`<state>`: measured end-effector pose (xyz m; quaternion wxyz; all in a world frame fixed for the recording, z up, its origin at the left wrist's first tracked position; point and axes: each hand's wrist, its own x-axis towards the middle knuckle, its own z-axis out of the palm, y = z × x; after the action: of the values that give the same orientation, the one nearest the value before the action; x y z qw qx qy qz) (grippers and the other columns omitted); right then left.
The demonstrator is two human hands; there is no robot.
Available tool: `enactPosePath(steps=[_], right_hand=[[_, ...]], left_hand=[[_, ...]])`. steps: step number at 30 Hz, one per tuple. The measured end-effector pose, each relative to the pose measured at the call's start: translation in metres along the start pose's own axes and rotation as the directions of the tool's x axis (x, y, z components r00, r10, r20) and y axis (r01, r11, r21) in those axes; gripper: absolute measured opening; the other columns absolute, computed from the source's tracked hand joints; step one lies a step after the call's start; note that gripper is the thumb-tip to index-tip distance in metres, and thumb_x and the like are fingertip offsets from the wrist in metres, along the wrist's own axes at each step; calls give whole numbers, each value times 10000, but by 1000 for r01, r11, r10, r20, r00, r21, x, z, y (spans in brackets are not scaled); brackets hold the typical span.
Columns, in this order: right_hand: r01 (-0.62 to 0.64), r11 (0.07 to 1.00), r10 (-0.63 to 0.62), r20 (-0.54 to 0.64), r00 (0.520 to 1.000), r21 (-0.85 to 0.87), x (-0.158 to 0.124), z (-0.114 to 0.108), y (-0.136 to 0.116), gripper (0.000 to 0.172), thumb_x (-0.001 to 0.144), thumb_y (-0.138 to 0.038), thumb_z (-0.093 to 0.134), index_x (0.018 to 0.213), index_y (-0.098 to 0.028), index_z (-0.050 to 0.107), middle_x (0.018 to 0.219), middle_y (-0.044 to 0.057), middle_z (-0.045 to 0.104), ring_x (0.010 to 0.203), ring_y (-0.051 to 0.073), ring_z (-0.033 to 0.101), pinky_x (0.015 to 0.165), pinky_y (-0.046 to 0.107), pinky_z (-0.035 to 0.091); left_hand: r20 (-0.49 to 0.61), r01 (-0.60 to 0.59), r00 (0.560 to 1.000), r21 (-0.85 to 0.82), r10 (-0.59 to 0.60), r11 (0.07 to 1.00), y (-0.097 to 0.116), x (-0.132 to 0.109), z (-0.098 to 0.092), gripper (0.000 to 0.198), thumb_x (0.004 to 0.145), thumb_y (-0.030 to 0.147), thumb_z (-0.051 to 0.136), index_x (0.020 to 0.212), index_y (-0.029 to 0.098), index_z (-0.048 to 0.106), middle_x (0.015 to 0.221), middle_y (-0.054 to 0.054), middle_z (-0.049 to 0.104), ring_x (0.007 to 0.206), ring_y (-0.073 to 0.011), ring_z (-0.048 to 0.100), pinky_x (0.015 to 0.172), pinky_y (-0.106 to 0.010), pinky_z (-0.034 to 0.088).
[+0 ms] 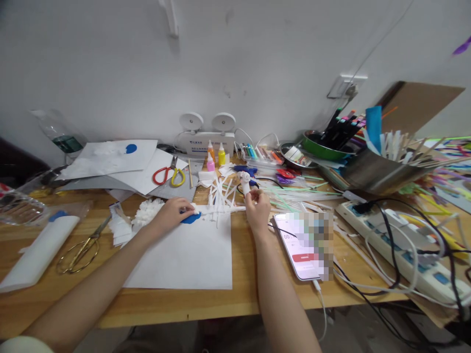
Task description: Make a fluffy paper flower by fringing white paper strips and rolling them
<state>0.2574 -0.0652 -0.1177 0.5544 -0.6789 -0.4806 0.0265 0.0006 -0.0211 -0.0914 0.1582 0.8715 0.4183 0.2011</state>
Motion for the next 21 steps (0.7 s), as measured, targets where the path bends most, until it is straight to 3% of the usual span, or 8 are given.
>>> enactPosePath(steps=[3,21], right_hand=[[-2,1000,2,-1,1000,4,0,-1,-1,130,719,-270,462,730,-165,536,664,20,535,656,161,481,628,277,367],[-7,1000,7,-9,1000,10,-1,-1,-2,132,709,-273,466,718,-166,542,647,19,535,647,164,482,623,278,368]], left_hand=[[-31,32,999,-86,-34,996,-4,-1,1,171,742,274,503,729,180,644,780,-32,631,727,-149,544,665,-255,395],[-124,147,980,-85,-157,985,0,1,14,190,684,357,539,691,186,621,740,-23,631,713,-154,545,649,-258,384]])
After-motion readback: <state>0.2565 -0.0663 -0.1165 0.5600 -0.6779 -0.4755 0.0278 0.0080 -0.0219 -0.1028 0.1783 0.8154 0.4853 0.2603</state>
